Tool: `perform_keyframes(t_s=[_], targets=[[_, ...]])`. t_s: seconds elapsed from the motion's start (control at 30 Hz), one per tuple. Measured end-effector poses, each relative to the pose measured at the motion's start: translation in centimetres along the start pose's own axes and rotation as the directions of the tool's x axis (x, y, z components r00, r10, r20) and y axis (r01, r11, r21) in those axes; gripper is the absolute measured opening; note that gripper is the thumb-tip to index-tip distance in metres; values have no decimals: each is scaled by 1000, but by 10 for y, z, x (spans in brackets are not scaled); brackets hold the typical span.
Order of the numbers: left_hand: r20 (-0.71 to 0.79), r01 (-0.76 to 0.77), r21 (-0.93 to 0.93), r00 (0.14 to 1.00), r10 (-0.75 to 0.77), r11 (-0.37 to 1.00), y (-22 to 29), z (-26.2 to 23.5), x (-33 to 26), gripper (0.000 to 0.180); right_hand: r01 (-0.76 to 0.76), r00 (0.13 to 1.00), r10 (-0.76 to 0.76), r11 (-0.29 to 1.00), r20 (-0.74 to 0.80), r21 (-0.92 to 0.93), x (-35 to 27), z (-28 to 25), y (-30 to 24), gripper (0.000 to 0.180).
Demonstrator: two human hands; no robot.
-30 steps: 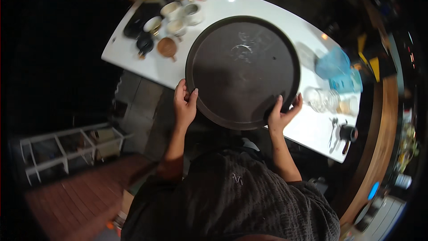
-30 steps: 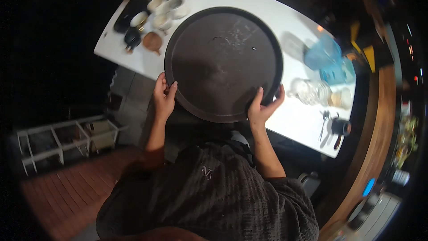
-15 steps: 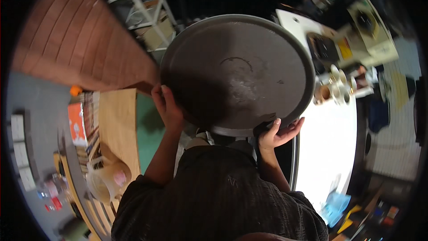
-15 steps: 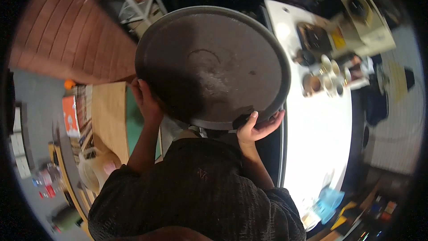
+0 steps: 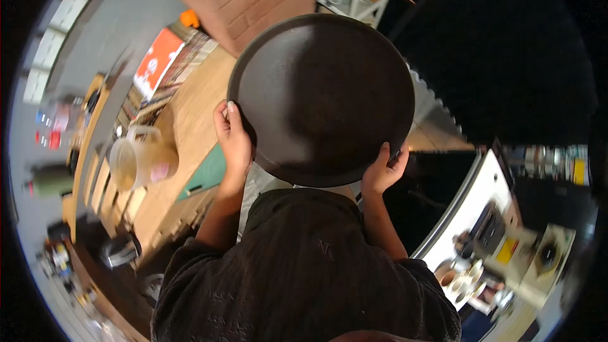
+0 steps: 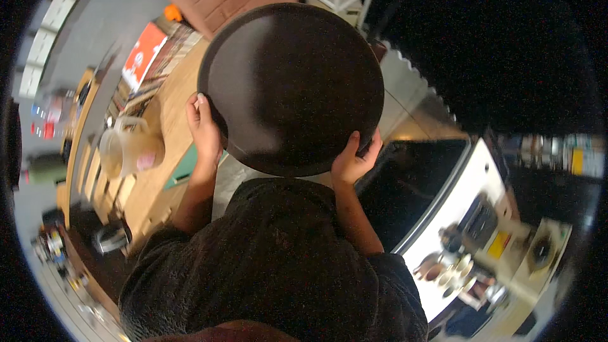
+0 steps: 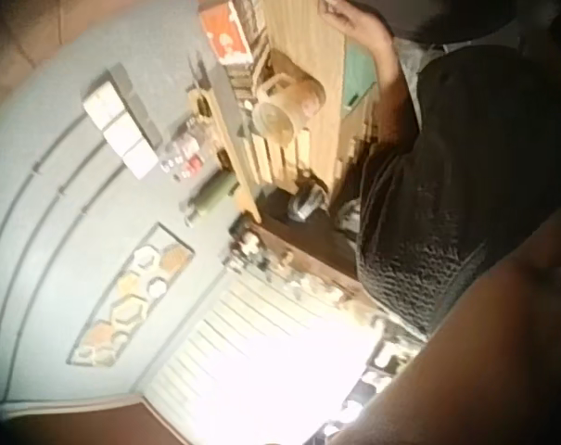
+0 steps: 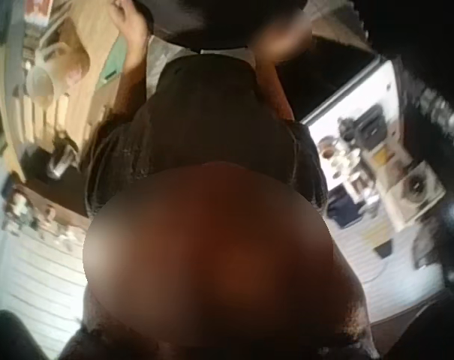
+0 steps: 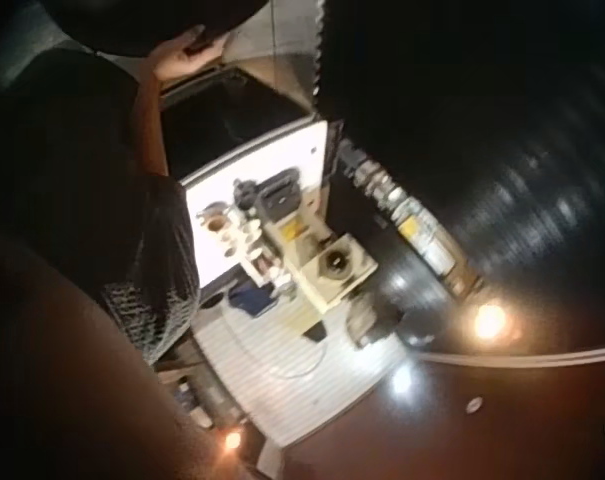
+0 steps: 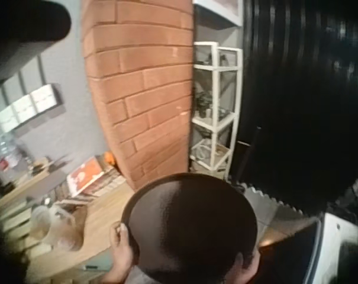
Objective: The person places mugs from a bar onto a tray, carries the tray to a counter, and unloads the mugs.
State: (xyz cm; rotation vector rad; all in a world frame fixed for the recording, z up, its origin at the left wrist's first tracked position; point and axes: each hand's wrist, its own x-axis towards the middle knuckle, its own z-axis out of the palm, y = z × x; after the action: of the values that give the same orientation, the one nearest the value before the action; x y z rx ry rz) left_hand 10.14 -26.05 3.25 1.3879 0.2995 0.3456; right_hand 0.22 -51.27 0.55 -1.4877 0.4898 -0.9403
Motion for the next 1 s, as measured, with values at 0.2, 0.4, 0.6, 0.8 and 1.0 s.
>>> perform_keyframes(t_s=[0.2, 0.4, 0.6, 0.8, 1.0], targets=[[-233, 42, 37, 972, -32, 998, 16, -4, -21, 34, -157, 944, 167, 986, 284, -57, 49, 38, 29, 43], [-564, 301, 162, 810, -162, 940, -7, -77, -39, 46, 60, 687, 89, 982, 721, -178, 52, 86, 75, 48], [-579, 531, 86, 715, -391, 843, -11, -129, -14, 70, -40, 381, 187, 982, 905, -186, 35, 175, 96, 48], [-515, 696, 160, 664, -542, 700, -49, -203, 41, 85, 189, 276, 316, 908, 908, -374, 1, 254, 139, 54], [-470, 627, 159, 728, -500, 763, -71, -232, 79, 64, 180, 303, 397, 868, 866, -462, -15, 298, 168, 55]])
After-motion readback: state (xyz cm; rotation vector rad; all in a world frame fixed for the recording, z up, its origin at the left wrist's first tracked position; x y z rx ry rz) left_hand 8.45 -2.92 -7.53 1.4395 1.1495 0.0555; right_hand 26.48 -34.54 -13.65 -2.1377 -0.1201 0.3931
